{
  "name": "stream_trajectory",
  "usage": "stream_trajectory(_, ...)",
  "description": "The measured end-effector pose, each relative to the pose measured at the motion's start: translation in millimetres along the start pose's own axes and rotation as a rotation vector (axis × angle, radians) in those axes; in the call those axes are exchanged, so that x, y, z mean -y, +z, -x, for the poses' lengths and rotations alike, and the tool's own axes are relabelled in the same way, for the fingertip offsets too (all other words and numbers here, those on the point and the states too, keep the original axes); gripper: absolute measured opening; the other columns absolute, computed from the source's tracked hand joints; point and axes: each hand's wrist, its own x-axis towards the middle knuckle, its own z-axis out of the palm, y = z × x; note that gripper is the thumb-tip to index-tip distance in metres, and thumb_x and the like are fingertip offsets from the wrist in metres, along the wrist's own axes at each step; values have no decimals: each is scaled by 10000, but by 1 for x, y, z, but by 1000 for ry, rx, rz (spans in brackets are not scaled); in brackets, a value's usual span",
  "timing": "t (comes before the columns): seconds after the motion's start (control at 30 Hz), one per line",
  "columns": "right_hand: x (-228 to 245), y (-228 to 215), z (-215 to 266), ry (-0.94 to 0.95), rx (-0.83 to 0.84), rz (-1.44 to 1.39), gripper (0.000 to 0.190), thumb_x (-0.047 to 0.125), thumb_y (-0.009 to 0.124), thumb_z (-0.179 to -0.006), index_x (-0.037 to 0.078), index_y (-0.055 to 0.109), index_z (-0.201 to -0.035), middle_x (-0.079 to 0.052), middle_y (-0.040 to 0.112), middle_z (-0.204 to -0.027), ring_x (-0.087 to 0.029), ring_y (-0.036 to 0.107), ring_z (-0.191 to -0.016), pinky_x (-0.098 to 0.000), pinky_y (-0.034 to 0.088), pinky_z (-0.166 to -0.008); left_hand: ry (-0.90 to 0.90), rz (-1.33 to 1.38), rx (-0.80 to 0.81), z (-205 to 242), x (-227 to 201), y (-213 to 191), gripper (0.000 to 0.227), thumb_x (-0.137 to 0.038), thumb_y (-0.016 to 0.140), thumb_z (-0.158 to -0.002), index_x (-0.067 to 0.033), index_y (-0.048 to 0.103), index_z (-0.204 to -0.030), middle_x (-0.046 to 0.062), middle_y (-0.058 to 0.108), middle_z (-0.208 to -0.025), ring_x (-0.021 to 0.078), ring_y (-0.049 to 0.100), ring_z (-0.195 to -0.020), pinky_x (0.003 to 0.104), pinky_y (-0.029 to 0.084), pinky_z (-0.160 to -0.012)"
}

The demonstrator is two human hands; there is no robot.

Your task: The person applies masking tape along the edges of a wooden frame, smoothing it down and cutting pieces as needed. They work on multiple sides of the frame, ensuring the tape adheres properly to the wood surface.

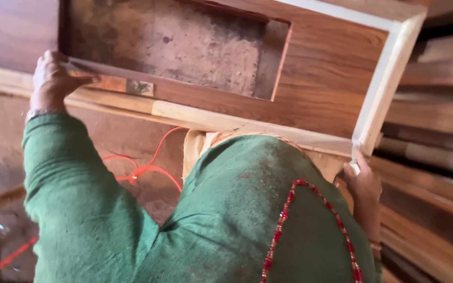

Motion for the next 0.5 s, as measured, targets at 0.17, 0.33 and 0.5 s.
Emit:
stream_trajectory(0.17,-8,3,-5,-56,-30,62,688,467,632,-900,418,453,-1562,-194,714,-1160,-453,655,-1083,-548,508,-933,-221,391,242,1,-39,-31,625,-302,964,-751,-51,606,-1198,112,700,-1007,204,646,-918,346,532,-799)
stream_trajectory(0.33,-13,7,-10,-62,-30,87,686,483,645,-891,398,478,-1551,-191,710,-1186,-451,652,-1097,-551,507,-949,-71,983,270,4,-116,-83,331,-96,879,-829,-57,630,-1044,-5,666,-962,73,607,-842,239,558,-783)
stream_trajectory(0.5,-10,1,-11,-73,-27,136,666,499,656,-885,401,502,-1526,-183,698,-1223,-432,644,-1132,-545,504,-957,295,745,193,-6,-212,-127,192,23,797,-961,9,624,-1044,57,577,-893,111,531,-764,259,449,-708)
